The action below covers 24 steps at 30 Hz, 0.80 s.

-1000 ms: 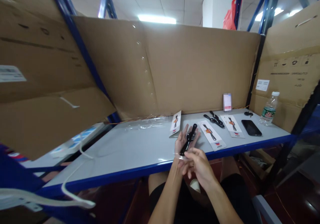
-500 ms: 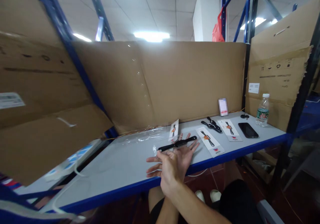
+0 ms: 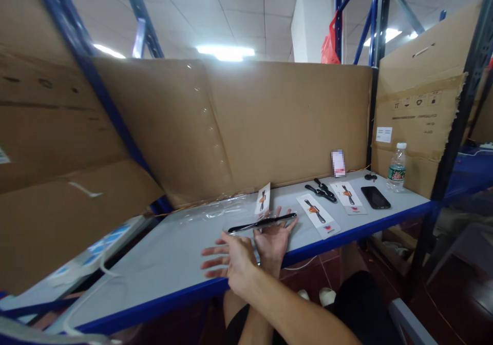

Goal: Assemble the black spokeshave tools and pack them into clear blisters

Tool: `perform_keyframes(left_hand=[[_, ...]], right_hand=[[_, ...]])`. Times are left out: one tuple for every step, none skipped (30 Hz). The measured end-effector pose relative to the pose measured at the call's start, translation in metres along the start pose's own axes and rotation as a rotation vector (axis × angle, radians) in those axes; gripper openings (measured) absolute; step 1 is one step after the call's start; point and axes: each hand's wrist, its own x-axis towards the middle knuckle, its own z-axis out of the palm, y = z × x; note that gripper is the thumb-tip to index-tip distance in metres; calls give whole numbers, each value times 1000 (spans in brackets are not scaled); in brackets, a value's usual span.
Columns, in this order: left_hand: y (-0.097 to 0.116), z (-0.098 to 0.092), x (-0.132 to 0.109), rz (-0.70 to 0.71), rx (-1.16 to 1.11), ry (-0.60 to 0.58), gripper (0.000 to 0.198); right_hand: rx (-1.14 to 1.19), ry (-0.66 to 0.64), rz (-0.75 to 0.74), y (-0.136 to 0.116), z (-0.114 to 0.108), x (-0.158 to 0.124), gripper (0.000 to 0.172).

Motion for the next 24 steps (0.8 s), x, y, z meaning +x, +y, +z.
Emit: perform_keyframes(left_hand=[[0,0,-1,0,-3,0,41],[1,1,-1,2,-4,-2,41],[1,1,-2,3,-3,-4,40],[1,3,-3,4,0,-2,39],[1,4,-4,-3,2,2,37],[1,5,-4,-17,7,10,34],[1,7,-4,-26,10,23,32],[1,8,-5,-33,13,35,30],[1,10,-5,-40,15,49,28],[1,11,-5,-45,16,60,27],[1,13,-6,-50,17,72,27],[1,15,-7,-56,19,89,27],[2,17,-8,-62,26,108,28],[3,20,-9,-65,38,131,29],[4,22,-10,-69,53,158,31],[6,25,-11,-74,71,185,33],[9,28,-12,-80,88,213,35],[12,30,-13,-89,104,237,37],[16,32,-13,-100,117,260,38],[19,34,-14,-114,128,278,39],[23,36,-15,-130,137,288,40],[26,37,-16,-141,144,292,41],[28,38,-17,-148,147,294,40],[30,39,-19,-149,146,296,40]], right_hand=[[-22,-12,62,-3,-2,-16,37],[-70,-50,100,-5,-6,-35,37],[-152,-18,50,-8,-14,-58,38],[-290,51,-32,-11,-24,-81,35],[-455,197,-175,-15,-37,-105,31],[-608,332,-281,-19,-53,-126,29],[-731,435,-331,-24,-70,-145,32],[-815,545,-356,-30,-89,-160,35],[-882,652,-373,-35,-109,-170,38],[-948,779,-392,-40,-128,-177,41],[-1028,852,-399,-45,-146,-179,47],[-1105,875,-384,-49,-162,-179,53],[-1182,881,-358,-52,-176,-176,57],[-1263,878,-329,-54,-187,-172,59],[-1335,872,-301,-54,-196,-168,59],[-1390,871,-282,-53,-202,-164,59],[-1419,877,-278,-51,-207,-161,58],[-1416,891,-291,-49,-209,-160,58],[-1385,912,-317,-46,-211,-159,58],[-1333,939,-352,-44,-211,-159,59],[-1273,968,-391,-43,-211,-160,59],[-1209,997,-428,-42,-210,-160,58],[-1143,1026,-461,-42,-209,-159,56],[-1069,1051,-486,-43,-207,-158,53]])
